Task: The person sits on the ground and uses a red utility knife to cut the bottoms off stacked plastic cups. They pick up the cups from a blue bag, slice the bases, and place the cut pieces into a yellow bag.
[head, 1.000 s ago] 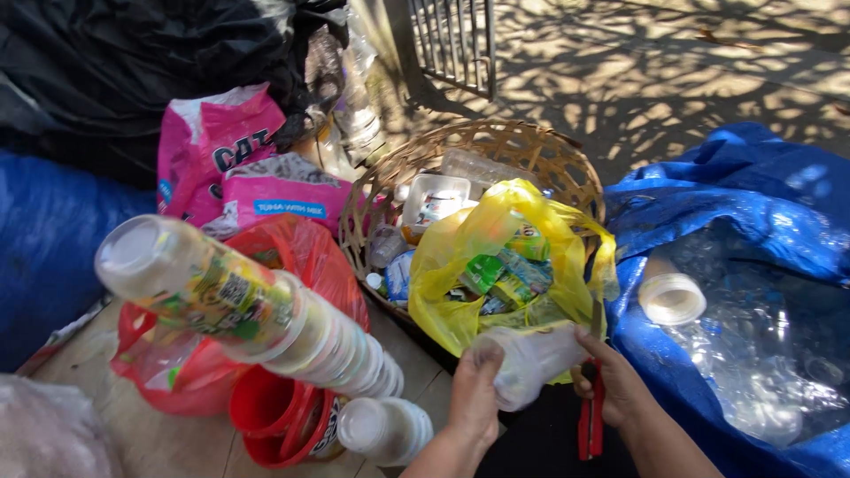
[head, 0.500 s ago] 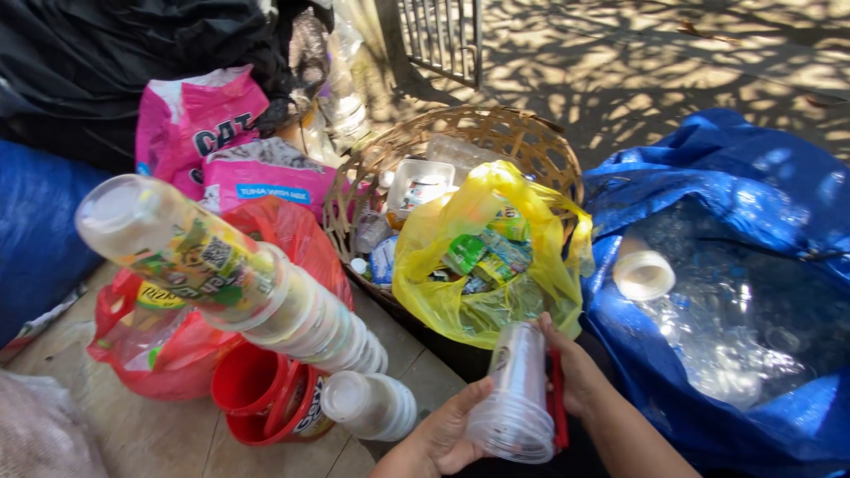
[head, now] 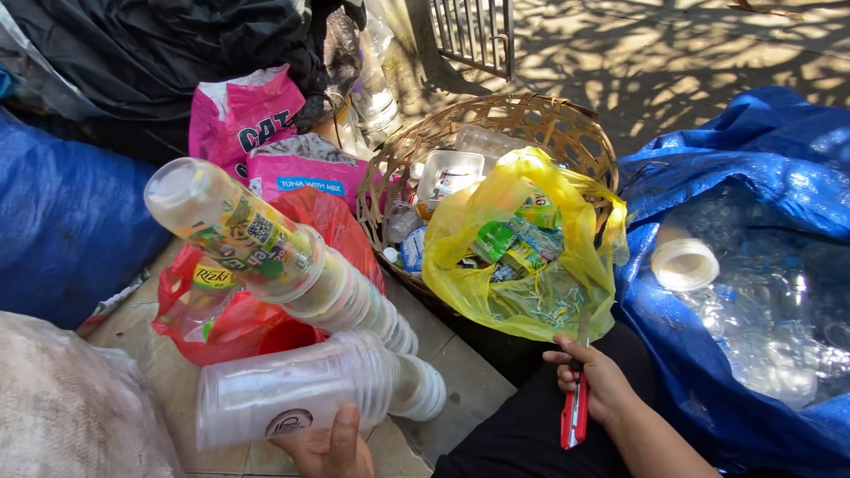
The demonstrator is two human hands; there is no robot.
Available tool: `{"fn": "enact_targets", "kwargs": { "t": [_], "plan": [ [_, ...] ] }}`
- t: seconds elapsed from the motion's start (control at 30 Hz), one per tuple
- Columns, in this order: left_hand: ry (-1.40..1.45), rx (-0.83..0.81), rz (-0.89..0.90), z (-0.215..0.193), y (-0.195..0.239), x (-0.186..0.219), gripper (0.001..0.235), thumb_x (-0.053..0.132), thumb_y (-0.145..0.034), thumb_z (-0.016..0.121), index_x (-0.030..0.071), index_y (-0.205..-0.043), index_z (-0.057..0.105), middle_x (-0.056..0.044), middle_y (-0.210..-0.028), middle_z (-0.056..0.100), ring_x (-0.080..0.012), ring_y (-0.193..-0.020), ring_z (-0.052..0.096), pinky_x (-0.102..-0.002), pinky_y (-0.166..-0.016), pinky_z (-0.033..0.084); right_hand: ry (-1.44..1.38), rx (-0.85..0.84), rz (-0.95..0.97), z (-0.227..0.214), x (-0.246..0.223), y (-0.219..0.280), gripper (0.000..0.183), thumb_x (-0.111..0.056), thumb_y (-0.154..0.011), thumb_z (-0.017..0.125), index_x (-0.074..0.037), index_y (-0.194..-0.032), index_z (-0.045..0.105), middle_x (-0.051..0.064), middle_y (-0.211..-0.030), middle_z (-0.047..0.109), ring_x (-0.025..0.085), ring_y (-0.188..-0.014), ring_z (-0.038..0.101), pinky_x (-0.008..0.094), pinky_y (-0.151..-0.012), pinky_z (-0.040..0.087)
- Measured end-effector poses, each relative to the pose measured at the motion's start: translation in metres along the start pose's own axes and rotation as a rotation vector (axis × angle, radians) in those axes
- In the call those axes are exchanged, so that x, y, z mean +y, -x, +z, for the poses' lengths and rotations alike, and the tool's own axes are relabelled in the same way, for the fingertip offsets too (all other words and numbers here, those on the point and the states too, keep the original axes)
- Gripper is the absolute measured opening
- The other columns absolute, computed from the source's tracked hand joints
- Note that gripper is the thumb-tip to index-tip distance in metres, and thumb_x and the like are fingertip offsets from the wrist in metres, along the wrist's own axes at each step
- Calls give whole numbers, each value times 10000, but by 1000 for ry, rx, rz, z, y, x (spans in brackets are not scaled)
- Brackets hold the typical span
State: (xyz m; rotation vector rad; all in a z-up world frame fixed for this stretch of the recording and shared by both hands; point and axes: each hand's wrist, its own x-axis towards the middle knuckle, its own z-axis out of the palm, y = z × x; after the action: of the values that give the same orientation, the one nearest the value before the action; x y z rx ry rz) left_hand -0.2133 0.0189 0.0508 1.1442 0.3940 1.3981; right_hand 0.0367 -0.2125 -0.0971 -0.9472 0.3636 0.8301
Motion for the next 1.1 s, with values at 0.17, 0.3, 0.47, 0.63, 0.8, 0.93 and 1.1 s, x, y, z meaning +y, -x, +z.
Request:
{"fn": "enact_targets", "kwargs": {
  "t": [0.17,0.3,0.47,0.63,0.8,0.93,1.1],
  "plan": [
    [-478,-149,79,-29,-7,-28,1019,-13,-731,707,36,-1516,59,-267,-1518,325,-343,-1320,477,-430,-1065,443,8,-1,-20,5,-1,6,329,-159,-1038,523,-13,-1328,575,224,-1003,646,124,-553,395,248,-461,331],
    [-697,-320,116,-38,-2,-51,1033,131,-726,822,-23,-1478,131,-288,-1446,417,-348,-1220,590,-409,-978,505,16,11,-31,5,-1,8,332,-147,-1050,501,4,-1339,564,230,-995,645,125,-556,393,248,-459,335],
    [-885,-396,85,-49,2,-70,1019,252,-753,843,-35,-1438,145,-306,-1402,427,-375,-1194,602,-444,-972,505,25,22,-40,13,-5,18,332,-152,-1049,518,26,-1322,576,234,-987,646,118,-545,401,238,-448,341],
    [-985,-458,42,-64,14,-96,1054,271,-741,872,-37,-1469,175,-299,-1390,418,-403,-1204,576,-474,-999,484,29,23,-39,15,-5,21,336,-157,-1048,522,30,-1323,575,234,-982,649,117,-545,413,238,-446,353],
    [-1026,-434,0,-68,20,-111,1092,332,-724,879,-44,-1475,181,-316,-1377,498,-416,-1141,660,-457,-918,556,29,12,-44,13,-5,20,332,-143,-1043,521,30,-1323,572,238,-975,649,117,-535,417,234,-439,353],
    [-980,-415,-9,-65,22,-110,1079,320,-703,886,-38,-1476,224,-285,-1361,552,-393,-1118,678,-433,-934,541,60,26,-41,22,-6,29,307,-155,-1043,533,8,-1300,581,225,-971,653,121,-533,413,232,-430,336],
    [-900,-345,-25,-78,28,-124,1260,222,-598,960,-55,-1488,111,-341,-1425,431,-405,-1192,616,-491,-989,526,45,0,-67,27,-9,33,401,-135,-989,592,11,-1362,570,205,-943,662,132,-550,414,239,-434,308]
  ]
}}
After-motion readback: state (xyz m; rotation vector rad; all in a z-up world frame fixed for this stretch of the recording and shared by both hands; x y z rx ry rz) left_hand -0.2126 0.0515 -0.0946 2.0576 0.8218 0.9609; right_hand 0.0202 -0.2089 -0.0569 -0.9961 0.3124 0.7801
